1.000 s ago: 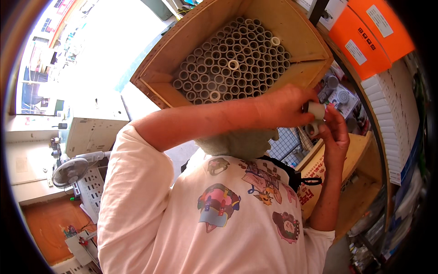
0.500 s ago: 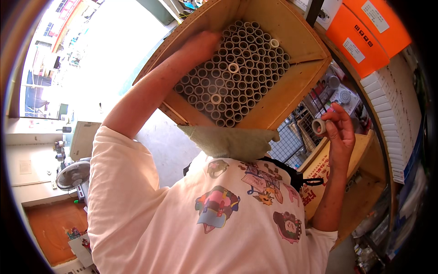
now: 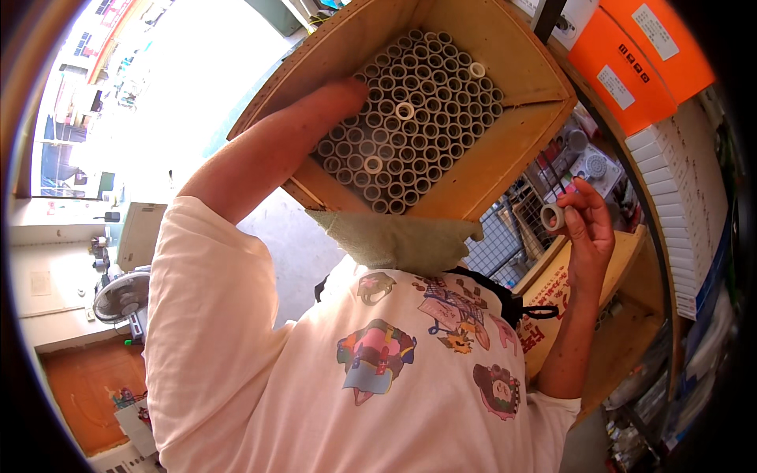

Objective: The person repeatedly picks small cylindrical pipe fittings from a wooden box and transfers them into a second box. They handle the items one at a time, occasionally holding a small stack in one hand while continuing to pick from the first box. The task continues throughout the clip without a visible final state.

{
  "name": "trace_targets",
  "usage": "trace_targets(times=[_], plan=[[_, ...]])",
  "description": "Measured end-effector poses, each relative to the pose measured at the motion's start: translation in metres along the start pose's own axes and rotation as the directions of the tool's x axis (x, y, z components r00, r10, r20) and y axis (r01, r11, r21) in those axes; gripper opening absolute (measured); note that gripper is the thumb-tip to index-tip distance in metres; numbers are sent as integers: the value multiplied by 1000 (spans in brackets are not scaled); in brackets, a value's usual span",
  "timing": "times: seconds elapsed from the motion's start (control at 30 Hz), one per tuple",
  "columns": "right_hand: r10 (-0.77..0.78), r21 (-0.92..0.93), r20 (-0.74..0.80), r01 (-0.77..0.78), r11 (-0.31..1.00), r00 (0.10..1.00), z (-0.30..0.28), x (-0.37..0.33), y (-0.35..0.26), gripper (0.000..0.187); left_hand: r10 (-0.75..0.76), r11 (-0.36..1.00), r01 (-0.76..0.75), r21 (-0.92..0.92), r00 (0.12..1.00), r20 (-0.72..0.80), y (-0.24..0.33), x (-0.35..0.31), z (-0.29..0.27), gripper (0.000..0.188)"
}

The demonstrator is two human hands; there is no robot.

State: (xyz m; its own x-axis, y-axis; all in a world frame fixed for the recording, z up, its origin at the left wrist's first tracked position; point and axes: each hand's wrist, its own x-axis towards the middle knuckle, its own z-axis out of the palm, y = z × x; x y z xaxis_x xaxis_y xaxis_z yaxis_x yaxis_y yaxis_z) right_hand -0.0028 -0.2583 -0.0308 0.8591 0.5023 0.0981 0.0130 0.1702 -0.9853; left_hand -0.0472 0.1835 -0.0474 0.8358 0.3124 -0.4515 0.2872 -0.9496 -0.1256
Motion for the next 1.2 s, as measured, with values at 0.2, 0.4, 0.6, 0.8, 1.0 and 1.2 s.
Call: trace_targets(times=[0.2, 0.4, 0.6, 0.8, 1.0, 1.2], plan=[[18, -10, 5, -18, 1000, 1000, 1, 0, -1, 33, -21, 989, 31, -143, 997, 69, -10, 8, 3, 30], [96, 26, -36, -95, 995, 995, 3, 2, -2, 34, 104, 992, -89, 95, 981, -165, 42, -30, -60, 22], [97, 20, -9, -97, 995, 995, 4, 1, 0, 40, 553, 712, -665, -225, 729, -404, 149, -96, -89, 34], [24, 82, -7, -23, 996, 1000, 13, 1, -4, 48, 675, 470, -778, -418, 622, -398, 212, -105, -65, 41], [-41, 55, -36, 43, 998, 999, 11, 1, 1, 48, 590, 407, -805, -432, 593, -548, 234, -90, -48, 41], [-41, 74, -40, 44, 996, 998, 10, 2, 1, 47, 570, 235, -724, -648, 643, -512, 240, -83, -46, 40]])
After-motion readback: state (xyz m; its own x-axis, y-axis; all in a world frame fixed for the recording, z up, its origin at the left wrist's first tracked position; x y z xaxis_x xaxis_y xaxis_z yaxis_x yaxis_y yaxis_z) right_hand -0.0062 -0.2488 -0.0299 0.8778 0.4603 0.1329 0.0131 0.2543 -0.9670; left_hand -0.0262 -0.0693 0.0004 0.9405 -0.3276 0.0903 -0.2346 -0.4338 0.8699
